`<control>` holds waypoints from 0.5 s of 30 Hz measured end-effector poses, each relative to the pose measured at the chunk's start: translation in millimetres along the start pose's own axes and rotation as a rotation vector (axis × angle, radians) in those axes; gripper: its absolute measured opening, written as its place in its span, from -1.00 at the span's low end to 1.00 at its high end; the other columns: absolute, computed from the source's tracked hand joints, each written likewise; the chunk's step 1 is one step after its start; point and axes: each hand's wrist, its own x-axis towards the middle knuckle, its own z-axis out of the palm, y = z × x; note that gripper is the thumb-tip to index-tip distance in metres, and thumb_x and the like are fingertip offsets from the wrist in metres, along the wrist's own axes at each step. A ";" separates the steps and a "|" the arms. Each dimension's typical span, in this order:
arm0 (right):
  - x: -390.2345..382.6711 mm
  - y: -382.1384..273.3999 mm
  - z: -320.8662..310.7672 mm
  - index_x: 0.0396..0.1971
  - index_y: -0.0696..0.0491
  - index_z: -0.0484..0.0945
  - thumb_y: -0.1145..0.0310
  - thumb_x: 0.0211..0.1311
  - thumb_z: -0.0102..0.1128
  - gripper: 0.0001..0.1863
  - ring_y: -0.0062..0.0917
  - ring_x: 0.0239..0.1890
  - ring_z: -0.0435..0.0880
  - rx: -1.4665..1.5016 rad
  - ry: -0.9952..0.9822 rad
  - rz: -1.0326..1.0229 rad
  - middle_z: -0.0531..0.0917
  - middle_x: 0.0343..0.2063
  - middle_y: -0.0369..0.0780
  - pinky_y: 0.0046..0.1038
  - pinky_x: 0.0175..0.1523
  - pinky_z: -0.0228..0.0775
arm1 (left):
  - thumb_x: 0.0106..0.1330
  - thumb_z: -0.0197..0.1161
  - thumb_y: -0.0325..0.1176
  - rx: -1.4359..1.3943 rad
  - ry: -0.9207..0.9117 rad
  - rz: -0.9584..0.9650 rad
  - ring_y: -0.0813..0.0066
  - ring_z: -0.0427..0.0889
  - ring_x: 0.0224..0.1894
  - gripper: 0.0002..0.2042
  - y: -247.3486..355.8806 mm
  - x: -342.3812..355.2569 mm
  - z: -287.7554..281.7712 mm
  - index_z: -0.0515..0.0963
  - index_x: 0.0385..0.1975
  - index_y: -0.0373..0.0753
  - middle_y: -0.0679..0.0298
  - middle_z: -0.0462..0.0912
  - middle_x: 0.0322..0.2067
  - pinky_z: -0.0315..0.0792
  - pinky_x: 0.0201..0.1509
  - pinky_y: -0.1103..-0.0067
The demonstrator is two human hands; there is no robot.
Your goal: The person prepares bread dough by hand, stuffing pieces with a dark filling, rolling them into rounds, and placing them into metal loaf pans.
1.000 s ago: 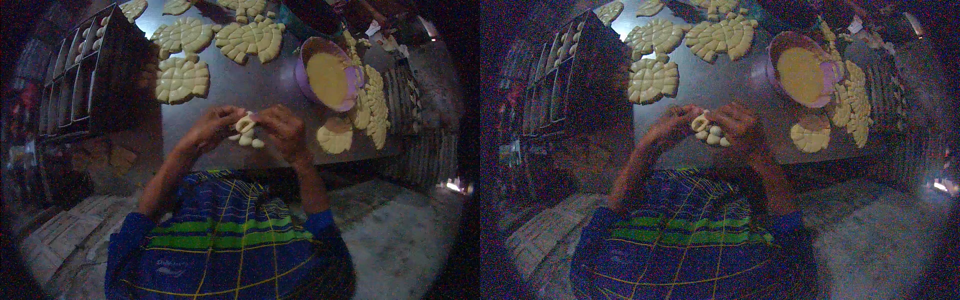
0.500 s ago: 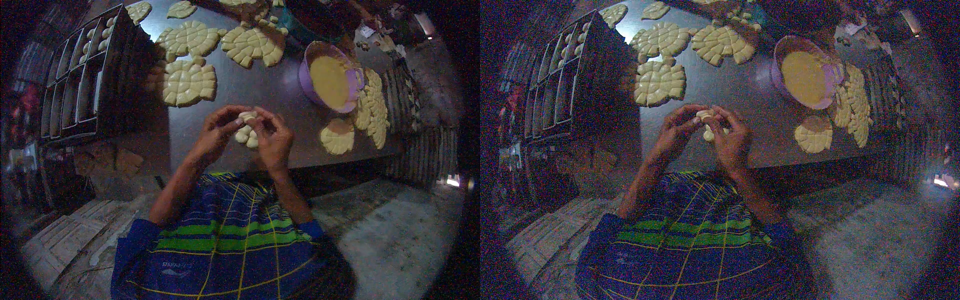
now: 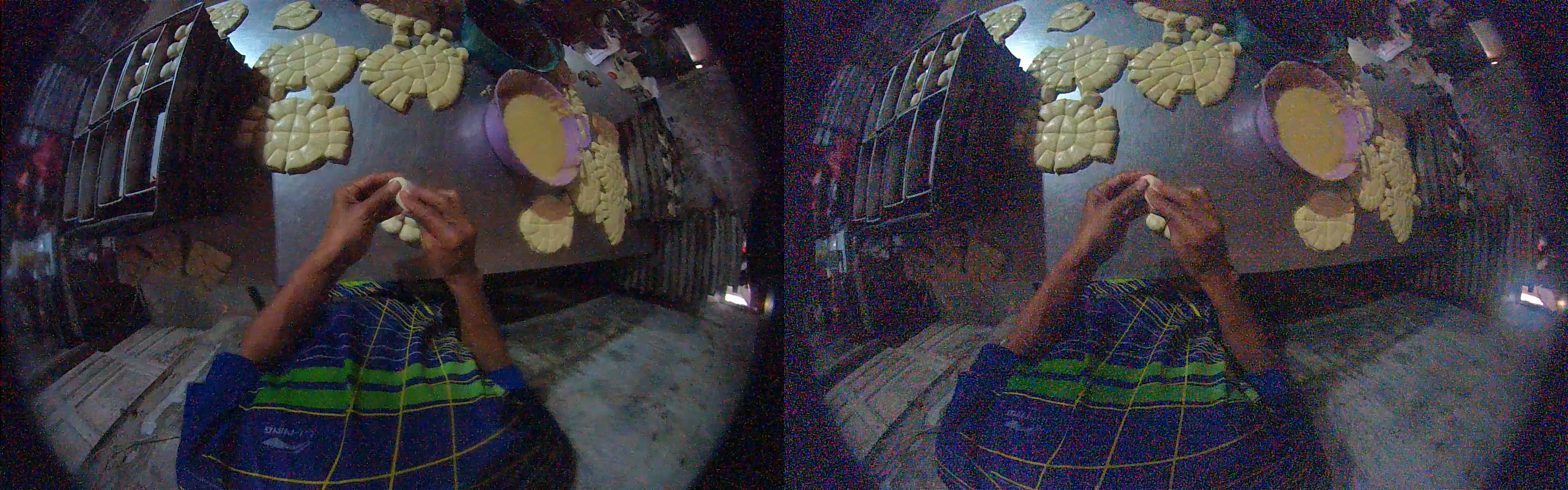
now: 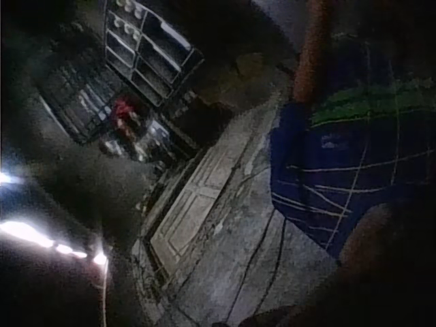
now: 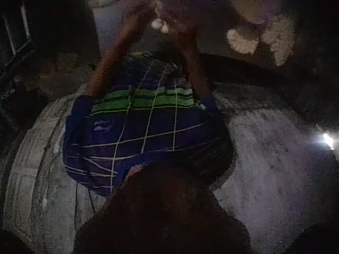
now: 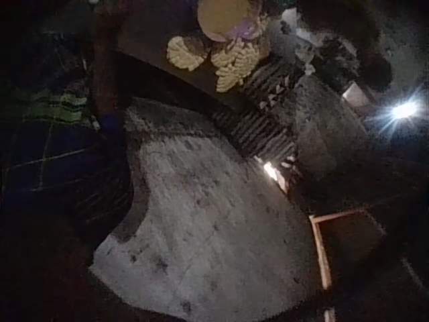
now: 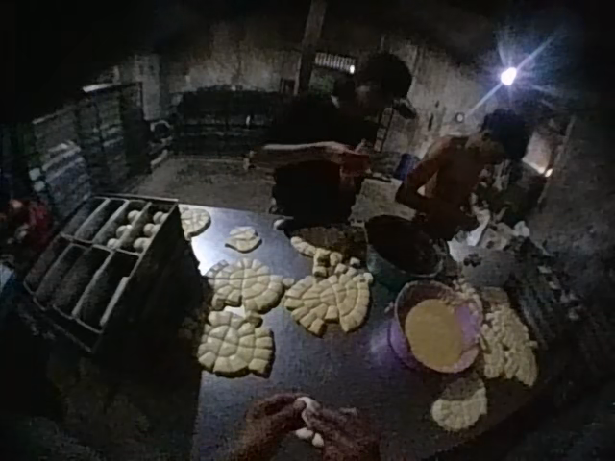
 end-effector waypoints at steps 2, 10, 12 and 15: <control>-0.3 9.1 -5.0 -0.10 0.07 0.60 0.44 0.17 0.23 -0.73 -0.31 -0.17 0.62 -0.113 -0.050 -0.111 0.64 -0.23 -0.21 -0.31 -0.14 0.51 | 0.37 0.20 -0.31 0.166 -0.043 0.075 0.46 0.64 -0.18 -0.73 2.1 -5.0 0.5 0.56 -0.07 -0.37 0.19 0.66 -0.20 0.55 -0.07 0.53; 17.2 -3.5 -18.7 -0.30 0.08 0.67 0.35 0.15 0.28 -0.84 -0.29 -0.24 0.62 0.013 -0.043 0.327 0.63 -0.31 -0.18 -0.28 -0.12 0.49 | 0.37 0.20 -0.27 0.433 -0.184 0.241 0.54 0.61 -0.23 -0.74 0.9 -7.7 -1.2 0.58 -0.16 -0.35 0.23 0.68 -0.28 0.49 -0.12 0.58; 20.9 0.7 -21.2 -0.35 0.09 0.69 0.37 0.14 0.29 -0.87 -0.31 -0.24 0.64 0.094 -0.139 0.371 0.64 -0.33 -0.18 -0.30 -0.11 0.50 | 0.36 0.21 -0.24 0.473 -0.196 0.237 0.57 0.59 -0.27 -0.74 4.1 -9.3 2.2 0.59 -0.21 -0.35 0.25 0.67 -0.34 0.47 -0.18 0.60; 17.0 16.6 -21.1 -0.38 0.10 0.69 0.37 0.12 0.31 -0.87 -0.37 -0.25 0.66 0.204 -0.208 0.444 0.67 -0.34 -0.17 -0.35 -0.09 0.50 | 0.35 0.22 -0.23 0.539 -0.191 0.299 0.58 0.55 -0.31 -0.76 -8.2 2.5 -3.7 0.59 -0.26 -0.32 0.27 0.64 -0.39 0.43 -0.22 0.62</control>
